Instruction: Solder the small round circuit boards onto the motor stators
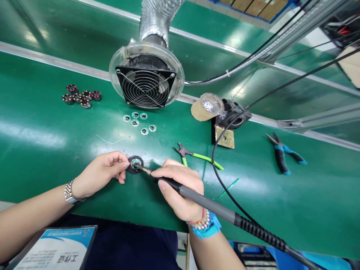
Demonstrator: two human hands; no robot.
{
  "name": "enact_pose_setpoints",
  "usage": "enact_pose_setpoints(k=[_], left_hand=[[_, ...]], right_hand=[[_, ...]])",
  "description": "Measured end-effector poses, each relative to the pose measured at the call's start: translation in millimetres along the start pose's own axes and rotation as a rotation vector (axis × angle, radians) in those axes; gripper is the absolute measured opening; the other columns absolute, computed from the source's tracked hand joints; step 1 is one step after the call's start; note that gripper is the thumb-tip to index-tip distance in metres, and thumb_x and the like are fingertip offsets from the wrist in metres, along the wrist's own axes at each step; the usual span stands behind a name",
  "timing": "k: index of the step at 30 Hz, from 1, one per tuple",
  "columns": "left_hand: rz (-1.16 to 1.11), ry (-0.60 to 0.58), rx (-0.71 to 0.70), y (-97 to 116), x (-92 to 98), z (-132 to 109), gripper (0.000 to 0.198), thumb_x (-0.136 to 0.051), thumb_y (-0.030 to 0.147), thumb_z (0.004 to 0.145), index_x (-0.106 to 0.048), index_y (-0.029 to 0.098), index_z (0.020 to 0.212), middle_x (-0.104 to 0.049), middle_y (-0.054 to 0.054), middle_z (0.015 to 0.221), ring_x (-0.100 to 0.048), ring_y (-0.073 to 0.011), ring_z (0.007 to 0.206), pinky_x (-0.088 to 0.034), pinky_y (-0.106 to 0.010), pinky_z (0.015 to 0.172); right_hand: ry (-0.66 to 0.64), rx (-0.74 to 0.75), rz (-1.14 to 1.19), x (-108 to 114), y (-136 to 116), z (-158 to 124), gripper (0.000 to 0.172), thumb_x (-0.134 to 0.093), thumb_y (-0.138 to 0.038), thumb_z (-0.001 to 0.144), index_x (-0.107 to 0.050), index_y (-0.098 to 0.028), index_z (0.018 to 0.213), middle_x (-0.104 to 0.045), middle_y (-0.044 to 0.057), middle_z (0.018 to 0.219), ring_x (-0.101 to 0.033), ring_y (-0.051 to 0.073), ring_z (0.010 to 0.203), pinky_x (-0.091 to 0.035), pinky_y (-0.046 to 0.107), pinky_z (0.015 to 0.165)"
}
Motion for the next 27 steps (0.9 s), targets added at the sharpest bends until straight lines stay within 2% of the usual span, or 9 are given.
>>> enact_pose_setpoints(k=[7,14,15,16,18,22,24,26,27], left_hand=[[-0.016,-0.001,0.001,0.7,-0.5,-0.4,0.012,-0.048,0.026,0.080,-0.049,0.016,0.074,-0.056,0.004,0.054,-0.055,-0.0090,0.050,-0.044,-0.021,0.053],[0.035,-0.015,-0.046,-1.1,0.8,0.9,0.016,-0.048,0.031,0.081,-0.050,0.016,0.076,-0.057,0.003,0.056,-0.056,-0.0094,0.052,-0.044,-0.022,0.057],[0.030,-0.021,-0.058,-1.3,0.3,1.5,0.017,-0.048,0.032,0.080,-0.050,0.016,0.076,-0.057,0.003,0.056,-0.056,-0.0097,0.052,-0.044,-0.022,0.057],[0.025,-0.023,-0.067,-1.7,0.0,2.1,0.017,-0.048,0.032,0.080,-0.050,0.016,0.077,-0.057,0.003,0.057,-0.056,-0.0099,0.052,-0.044,-0.022,0.057],[0.014,-0.016,-0.075,-2.6,0.7,2.7,0.018,-0.049,0.033,0.080,-0.050,0.015,0.077,-0.057,0.002,0.057,-0.056,-0.0104,0.052,-0.044,-0.023,0.057],[-0.004,-0.009,-0.091,0.2,5.3,0.6,0.020,-0.049,0.035,0.079,-0.049,0.016,0.082,-0.056,0.002,0.060,-0.056,-0.0117,0.054,-0.045,-0.025,0.058],[0.095,0.049,-0.176,10.3,15.0,-3.0,0.018,-0.047,0.034,0.080,-0.050,0.016,0.086,-0.056,0.001,0.064,-0.056,-0.0123,0.057,-0.045,-0.026,0.059],[0.289,0.132,-0.316,24.7,24.6,-9.7,0.015,-0.046,0.030,0.082,-0.053,0.018,0.088,-0.058,0.000,0.070,-0.056,-0.0133,0.062,-0.044,-0.026,0.062],[0.392,0.160,-0.391,31.0,26.2,-13.8,0.014,-0.045,0.028,0.082,-0.054,0.019,0.088,-0.060,-0.001,0.074,-0.056,-0.0138,0.065,-0.043,-0.026,0.064]], right_hand=[[0.283,-0.006,-0.140,39.9,9.6,-8.2,0.016,-0.053,-0.027,0.075,-0.066,-0.019,0.078,-0.062,0.003,0.066,-0.057,0.018,0.060,-0.046,0.033,0.056],[0.685,0.010,-0.723,123.9,30.5,10.2,0.024,-0.047,-0.029,0.081,-0.061,-0.018,0.096,-0.065,0.007,0.093,-0.061,0.021,0.088,-0.048,0.037,0.079],[0.714,0.033,-0.800,132.0,34.2,14.6,0.025,-0.047,-0.029,0.081,-0.061,-0.016,0.097,-0.064,0.008,0.097,-0.059,0.022,0.092,-0.046,0.038,0.084],[0.663,0.039,-0.874,133.5,41.6,22.9,0.026,-0.047,-0.030,0.082,-0.061,-0.016,0.098,-0.064,0.009,0.099,-0.059,0.022,0.094,-0.045,0.038,0.086],[0.526,0.019,-0.935,129.1,58.0,36.2,0.024,-0.049,-0.031,0.080,-0.063,-0.016,0.093,-0.067,0.009,0.093,-0.061,0.021,0.086,-0.047,0.035,0.082],[0.530,-0.017,-0.849,104.5,50.7,28.5,0.020,-0.051,-0.030,0.082,-0.060,-0.017,0.094,-0.064,0.002,0.065,-0.061,0.016,0.063,-0.050,0.029,0.069],[0.485,-0.042,-0.677,76.0,38.9,19.6,0.015,-0.049,-0.027,0.084,-0.056,-0.018,0.093,-0.060,-0.001,0.063,-0.058,0.012,0.055,-0.049,0.026,0.062],[0.305,-0.010,-0.573,32.0,24.1,15.1,0.010,-0.055,-0.024,0.081,-0.055,-0.019,0.089,-0.062,0.001,0.074,-0.059,0.012,0.062,-0.049,0.025,0.062],[0.175,0.016,-0.538,7.1,18.4,13.4,0.015,-0.060,-0.023,0.078,-0.055,-0.019,0.091,-0.062,0.002,0.080,-0.059,0.014,0.067,-0.049,0.026,0.066]])
Point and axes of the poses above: each hand's wrist, its own z-axis towards the middle knuckle, its own x-axis out of the back of the hand, y = z × x, the point moved 10 cm from there along z, towards the middle knuckle
